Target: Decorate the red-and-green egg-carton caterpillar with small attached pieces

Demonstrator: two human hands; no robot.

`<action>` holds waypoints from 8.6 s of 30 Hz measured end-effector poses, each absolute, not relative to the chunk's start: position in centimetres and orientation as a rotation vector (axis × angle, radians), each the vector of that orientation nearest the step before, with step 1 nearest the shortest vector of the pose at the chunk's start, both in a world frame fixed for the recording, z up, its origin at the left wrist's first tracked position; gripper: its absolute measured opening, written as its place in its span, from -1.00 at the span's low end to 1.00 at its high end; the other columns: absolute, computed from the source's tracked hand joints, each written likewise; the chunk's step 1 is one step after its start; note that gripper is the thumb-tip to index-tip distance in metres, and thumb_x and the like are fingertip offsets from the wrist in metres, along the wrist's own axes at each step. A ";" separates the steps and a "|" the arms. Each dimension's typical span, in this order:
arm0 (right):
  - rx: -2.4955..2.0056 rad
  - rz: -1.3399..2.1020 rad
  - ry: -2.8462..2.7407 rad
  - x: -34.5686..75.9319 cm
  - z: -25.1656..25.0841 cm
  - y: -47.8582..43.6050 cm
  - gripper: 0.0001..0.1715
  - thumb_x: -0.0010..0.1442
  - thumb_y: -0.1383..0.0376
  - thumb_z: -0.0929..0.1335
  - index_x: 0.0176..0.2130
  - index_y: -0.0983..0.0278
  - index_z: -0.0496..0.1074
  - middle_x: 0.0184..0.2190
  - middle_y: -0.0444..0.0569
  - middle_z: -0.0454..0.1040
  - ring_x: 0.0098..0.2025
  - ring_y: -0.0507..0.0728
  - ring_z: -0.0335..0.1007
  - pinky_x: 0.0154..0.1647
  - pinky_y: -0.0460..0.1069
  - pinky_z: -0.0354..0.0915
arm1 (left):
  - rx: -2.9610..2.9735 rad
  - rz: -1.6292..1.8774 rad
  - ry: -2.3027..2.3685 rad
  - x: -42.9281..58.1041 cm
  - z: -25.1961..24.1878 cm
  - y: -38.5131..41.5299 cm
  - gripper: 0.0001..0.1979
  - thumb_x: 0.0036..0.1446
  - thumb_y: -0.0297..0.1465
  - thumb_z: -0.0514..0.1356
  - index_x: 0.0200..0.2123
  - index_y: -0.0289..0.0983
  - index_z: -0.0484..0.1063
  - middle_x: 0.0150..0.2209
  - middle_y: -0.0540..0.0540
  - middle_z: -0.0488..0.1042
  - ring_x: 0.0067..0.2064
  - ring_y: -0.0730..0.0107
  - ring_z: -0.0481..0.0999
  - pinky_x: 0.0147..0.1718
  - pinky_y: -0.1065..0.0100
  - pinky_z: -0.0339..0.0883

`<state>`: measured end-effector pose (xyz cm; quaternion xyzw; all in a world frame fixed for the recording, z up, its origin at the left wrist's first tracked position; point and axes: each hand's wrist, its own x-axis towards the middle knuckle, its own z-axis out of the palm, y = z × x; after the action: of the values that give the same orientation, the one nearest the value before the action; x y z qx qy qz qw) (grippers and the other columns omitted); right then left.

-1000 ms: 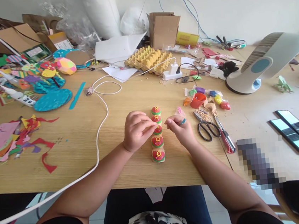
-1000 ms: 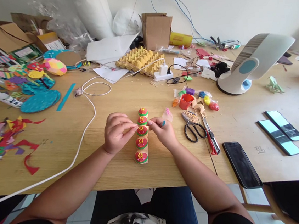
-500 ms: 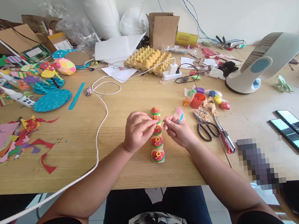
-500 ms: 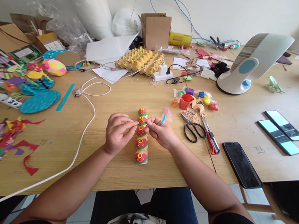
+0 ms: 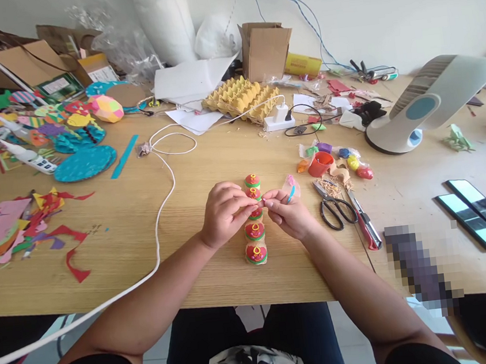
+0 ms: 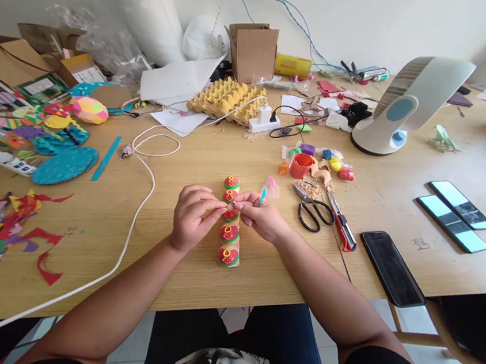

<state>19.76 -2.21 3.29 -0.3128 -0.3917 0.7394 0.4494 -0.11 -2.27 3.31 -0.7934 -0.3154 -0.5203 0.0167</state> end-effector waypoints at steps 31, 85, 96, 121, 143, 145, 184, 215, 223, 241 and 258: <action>-0.830 1.847 -0.910 20.0 3.8 -2.4 -0.82 0.01 0.29 0.48 -0.33 0.28 0.48 -0.43 -0.10 0.52 -0.58 -0.10 -0.03 -0.60 -0.11 -0.17 | -2.450 -1.619 -0.967 -0.3 3.4 -2.3 -0.94 0.19 -0.39 0.35 -0.25 -0.11 0.57 -0.36 0.02 0.55 -0.16 0.32 0.51 -0.08 0.19 0.41; -0.905 1.760 -1.074 20.7 2.9 -1.3 -0.35 0.09 -0.17 0.46 -0.55 0.23 0.18 -0.65 -0.23 0.09 -0.59 -0.06 -0.13 -0.58 -0.07 -0.25 | -2.612 -1.613 -1.289 -0.3 2.1 -0.9 -0.84 0.27 -0.26 0.28 -0.31 -0.20 0.54 -0.32 -0.05 0.58 -0.17 0.27 0.51 -0.09 0.17 0.37; -0.853 1.889 -1.042 20.7 2.8 -1.4 -0.54 0.14 -0.06 0.46 -0.38 0.24 0.34 -0.59 -0.22 0.17 -0.59 -0.06 -0.14 -0.58 -0.09 -0.32 | -2.669 -1.616 -1.265 -0.3 2.3 -1.0 -0.82 0.36 -0.32 0.18 -0.17 -0.20 0.59 -0.25 -0.08 0.61 -0.15 0.28 0.51 -0.08 0.19 0.38; -0.974 1.664 -1.260 20.2 2.1 -1.7 -0.39 0.10 -0.21 0.44 -0.43 0.28 0.40 -0.65 -0.23 0.16 -0.59 -0.06 -0.04 -0.58 -0.08 -0.17 | -2.629 -1.638 -1.117 -0.1 2.5 -1.4 -0.90 0.23 -0.29 0.33 -0.28 -0.18 0.58 -0.32 -0.05 0.60 -0.16 0.28 0.53 -0.10 0.19 0.41; -0.930 1.504 -1.437 19.5 3.4 -2.6 -0.49 0.08 -0.09 0.51 -0.39 0.28 0.45 -0.56 -0.20 0.31 -0.51 -0.04 0.12 -0.47 -0.07 0.08 | -2.579 -1.563 -0.979 0.1 3.1 -2.3 -0.97 0.22 -0.36 0.33 -0.29 -0.14 0.58 -0.34 0.02 0.64 -0.16 0.28 0.53 -0.11 0.19 0.37; -0.934 1.559 -1.388 19.6 3.3 -2.5 -0.50 0.05 -0.07 0.53 -0.41 0.28 0.43 -0.59 -0.22 0.27 -0.54 -0.05 0.06 -0.51 -0.08 0.02 | -2.540 -1.519 -0.953 -0.1 3.2 -2.3 -0.99 0.21 -0.36 0.34 -0.29 -0.14 0.58 -0.34 0.03 0.64 -0.16 0.29 0.53 -0.11 0.19 0.35; -0.848 1.835 -1.022 20.4 2.4 -1.5 -0.39 -0.06 -0.06 0.58 -0.43 0.23 0.24 -0.60 -0.26 0.21 -0.58 -0.07 -0.08 -0.58 -0.11 -0.24 | -2.677 -1.935 -1.456 -0.1 2.4 -1.4 -0.78 0.34 -0.22 0.19 -0.25 -0.22 0.55 -0.26 -0.10 0.58 -0.13 0.28 0.54 -0.02 0.19 0.41; -0.872 1.876 -0.997 20.9 2.7 -0.7 -0.44 0.05 -0.10 0.51 -0.42 0.24 0.27 -0.61 -0.25 0.13 -0.58 -0.07 -0.15 -0.58 -0.11 -0.28 | -2.697 -2.168 -1.850 -0.2 0.9 -0.8 -0.72 0.33 -0.14 0.17 -0.19 -0.24 0.50 -0.19 -0.09 0.59 -0.10 0.31 0.57 -0.02 0.29 0.42; -0.841 1.857 -1.006 20.8 2.6 -0.7 -0.44 0.01 -0.03 0.56 -0.41 0.24 0.25 -0.58 -0.25 0.18 -0.57 -0.08 -0.10 -0.60 -0.14 -0.24 | -2.712 -2.086 -1.881 -0.2 1.0 -0.7 -0.76 0.25 -0.17 0.26 -0.25 -0.24 0.49 -0.22 -0.07 0.59 -0.13 0.31 0.56 -0.02 0.27 0.41; -0.829 1.877 -0.923 21.0 2.1 -0.3 -0.53 -0.01 0.05 0.57 -0.42 0.27 0.34 -0.61 -0.22 0.22 -0.59 -0.09 -0.11 -0.62 -0.15 -0.24 | -2.707 -1.959 -1.881 -0.3 1.2 -0.7 -0.74 0.32 -0.19 0.17 -0.20 -0.24 0.54 -0.15 -0.11 0.61 -0.07 0.26 0.56 0.06 0.25 0.37; -0.788 1.854 -0.979 20.9 2.2 -0.4 -0.52 -0.06 0.11 0.62 -0.40 0.28 0.36 -0.58 -0.24 0.17 -0.54 -0.08 -0.08 -0.58 -0.14 -0.21 | -2.723 -1.919 -1.922 -0.1 1.3 -0.7 -0.80 0.25 -0.21 0.25 -0.29 -0.23 0.46 -0.23 -0.05 0.56 -0.14 0.30 0.53 0.01 0.26 0.35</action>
<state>20.86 -0.40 2.21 -0.3168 -0.3932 0.7450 0.4359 -0.13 -0.73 1.27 -0.6646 -0.4690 -0.4683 -0.3450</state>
